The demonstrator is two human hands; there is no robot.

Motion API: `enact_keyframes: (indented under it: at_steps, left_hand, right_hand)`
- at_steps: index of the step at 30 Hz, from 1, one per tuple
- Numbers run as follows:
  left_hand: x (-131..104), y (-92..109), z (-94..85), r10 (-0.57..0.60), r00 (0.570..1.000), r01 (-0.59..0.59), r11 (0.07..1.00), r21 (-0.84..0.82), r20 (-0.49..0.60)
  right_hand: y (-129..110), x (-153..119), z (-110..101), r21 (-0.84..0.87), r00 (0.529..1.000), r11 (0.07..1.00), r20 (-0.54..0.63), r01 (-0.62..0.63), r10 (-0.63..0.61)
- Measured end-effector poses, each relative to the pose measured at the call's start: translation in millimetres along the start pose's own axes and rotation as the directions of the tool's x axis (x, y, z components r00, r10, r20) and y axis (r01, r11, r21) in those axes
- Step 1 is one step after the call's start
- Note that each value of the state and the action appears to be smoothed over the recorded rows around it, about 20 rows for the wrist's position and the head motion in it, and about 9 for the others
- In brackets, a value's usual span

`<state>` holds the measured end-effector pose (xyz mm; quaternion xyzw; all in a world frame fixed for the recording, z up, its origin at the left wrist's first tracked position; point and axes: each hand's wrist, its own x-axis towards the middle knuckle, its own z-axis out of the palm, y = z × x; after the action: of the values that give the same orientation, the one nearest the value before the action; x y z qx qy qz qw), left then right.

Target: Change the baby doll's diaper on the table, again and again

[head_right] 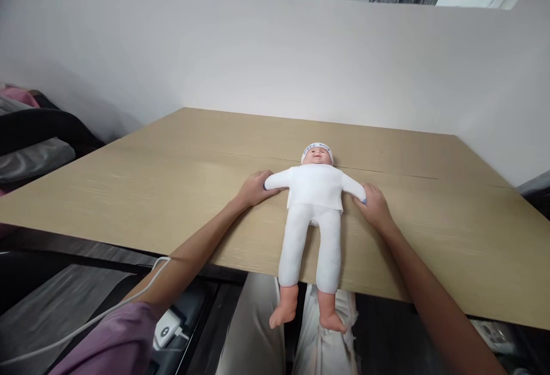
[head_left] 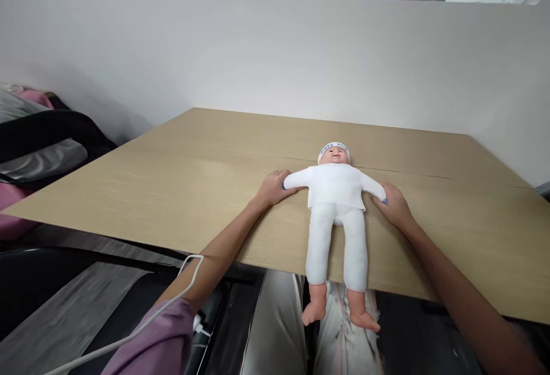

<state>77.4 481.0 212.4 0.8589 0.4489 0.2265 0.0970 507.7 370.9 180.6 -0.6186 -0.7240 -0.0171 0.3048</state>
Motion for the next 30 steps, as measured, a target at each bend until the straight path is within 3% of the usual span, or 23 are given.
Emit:
enact_keyframes:
  at_steps: [8, 13, 21, 30]
  left_hand:
    - [43.3, -23.0, 13.0, -0.054, 0.996, 0.053, 0.998, -0.026, -0.073]
    - [65.8, -35.6, 18.3, -0.079, 0.983, 0.089, 0.994, 0.057, -0.165]
    - [81.8, -51.8, 18.9, -0.025, 0.963, 0.046, 0.996, 0.073, -0.27]
    - [78.5, -47.6, 15.1, -0.013, 0.981, 0.026, 0.998, 0.063, -0.194]
  right_hand:
    - [25.8, 55.1, 21.4, -0.059, 0.997, 0.998, -0.073, 0.025, -0.03]
    - [35.8, 75.0, 30.2, -0.095, 0.996, 0.995, -0.086, 0.026, -0.034]
    - [29.3, 80.0, 27.8, -0.235, 0.978, 0.972, -0.207, -0.019, -0.031]
    - [30.3, 82.0, 31.2, -0.112, 0.985, 0.993, -0.164, 0.037, -0.055]
